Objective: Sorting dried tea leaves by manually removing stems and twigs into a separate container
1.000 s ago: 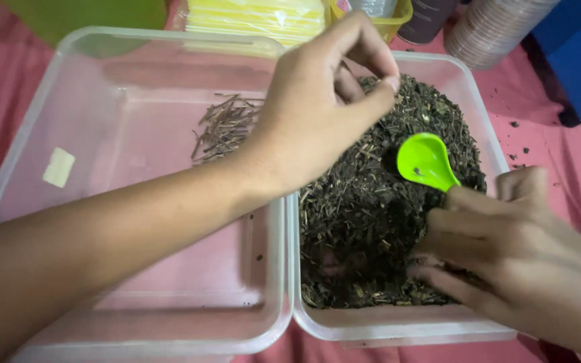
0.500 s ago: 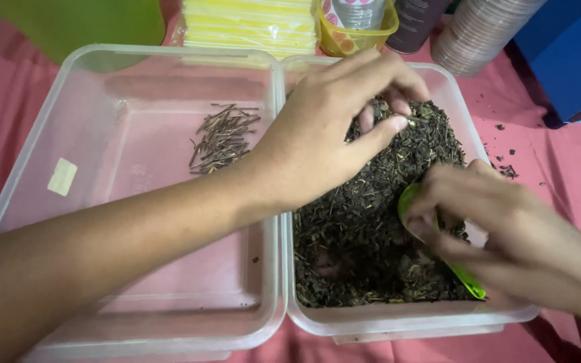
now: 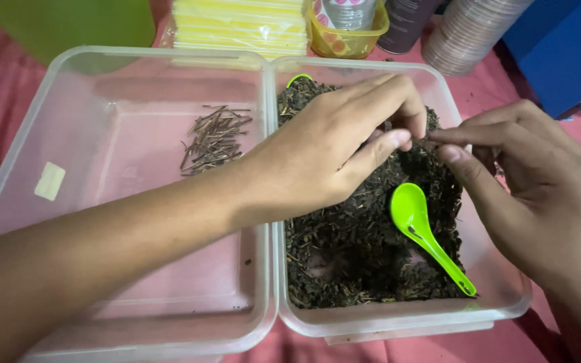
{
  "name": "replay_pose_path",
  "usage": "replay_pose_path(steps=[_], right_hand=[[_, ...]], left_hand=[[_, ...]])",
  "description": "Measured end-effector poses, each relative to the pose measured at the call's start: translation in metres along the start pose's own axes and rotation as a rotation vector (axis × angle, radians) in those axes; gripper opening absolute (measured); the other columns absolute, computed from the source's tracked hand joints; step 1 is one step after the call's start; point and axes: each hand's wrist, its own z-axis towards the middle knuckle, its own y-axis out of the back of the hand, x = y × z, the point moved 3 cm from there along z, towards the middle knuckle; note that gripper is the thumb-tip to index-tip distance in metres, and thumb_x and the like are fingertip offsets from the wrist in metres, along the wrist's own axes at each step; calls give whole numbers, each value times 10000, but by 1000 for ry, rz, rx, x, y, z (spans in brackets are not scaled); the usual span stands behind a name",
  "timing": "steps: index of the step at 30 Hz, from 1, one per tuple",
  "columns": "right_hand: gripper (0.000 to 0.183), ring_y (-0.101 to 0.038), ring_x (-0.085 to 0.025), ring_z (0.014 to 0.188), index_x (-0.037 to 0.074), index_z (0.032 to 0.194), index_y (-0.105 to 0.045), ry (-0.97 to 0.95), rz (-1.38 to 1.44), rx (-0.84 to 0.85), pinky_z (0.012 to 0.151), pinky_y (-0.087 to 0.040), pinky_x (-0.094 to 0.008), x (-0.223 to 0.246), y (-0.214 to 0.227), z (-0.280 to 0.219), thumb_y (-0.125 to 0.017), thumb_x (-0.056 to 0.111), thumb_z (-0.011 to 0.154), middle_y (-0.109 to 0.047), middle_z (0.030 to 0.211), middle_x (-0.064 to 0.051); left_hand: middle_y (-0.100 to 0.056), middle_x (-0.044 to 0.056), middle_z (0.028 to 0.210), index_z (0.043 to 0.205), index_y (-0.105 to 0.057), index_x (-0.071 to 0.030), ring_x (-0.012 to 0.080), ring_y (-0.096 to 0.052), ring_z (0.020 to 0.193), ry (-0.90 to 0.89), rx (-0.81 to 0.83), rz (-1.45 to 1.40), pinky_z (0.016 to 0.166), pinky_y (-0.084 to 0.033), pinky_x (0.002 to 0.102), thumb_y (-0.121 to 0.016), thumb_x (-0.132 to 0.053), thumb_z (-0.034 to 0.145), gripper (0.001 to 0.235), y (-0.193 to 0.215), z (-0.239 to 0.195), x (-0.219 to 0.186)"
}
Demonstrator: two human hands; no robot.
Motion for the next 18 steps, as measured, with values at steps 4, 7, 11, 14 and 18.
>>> replay_pose_path(steps=[4,7,11,14,18], right_hand=[[125,-598,-216,952,-69,1191,-749,-52,-10,-18,760,-418,-269,-2,2,-2,-730,-96,1070,-661,1100,-187],[192,-529,-188,806,-137,1239,-687,-51,87,-20,725,-396,-268,-1,0,-3,-703,-131,1047,-649,1029,-182],[146,-570,-191,882,-114,1112,-651,-132,197,-56,763,-411,-247,-4,-2,-5,-748,-134,1004,-684,1064,-197],[120,-634,-236,905,-131,1050,-673,-65,161,-50,742,-437,-268,0,-1,-4,-767,-146,977,-699,1034,-230],[94,-654,-224,861,-112,985,-683,-30,149,-30,758,-488,-277,4,0,-2,-771,-118,953,-711,985,-212]], left_hand=[[-540,100,1006,1047,-474,-51,245,-548,929,-30,-2,-20,852,-438,352,-474,40,1018,96,0,1,-1],[-582,103,1022,1056,-506,-45,248,-592,958,-45,46,10,876,-458,350,-498,-30,1032,30,0,0,-2],[-679,44,1014,1270,-558,-95,206,-646,906,-14,110,107,854,-484,348,-608,-101,1039,236,-6,-3,7],[-708,71,1024,1210,-627,-79,252,-668,949,-67,100,155,839,-476,375,-592,-130,1042,179,-7,-2,10],[-697,40,914,1074,-664,-74,171,-629,808,-9,53,168,740,-483,317,-698,-63,964,116,-6,-1,6]])
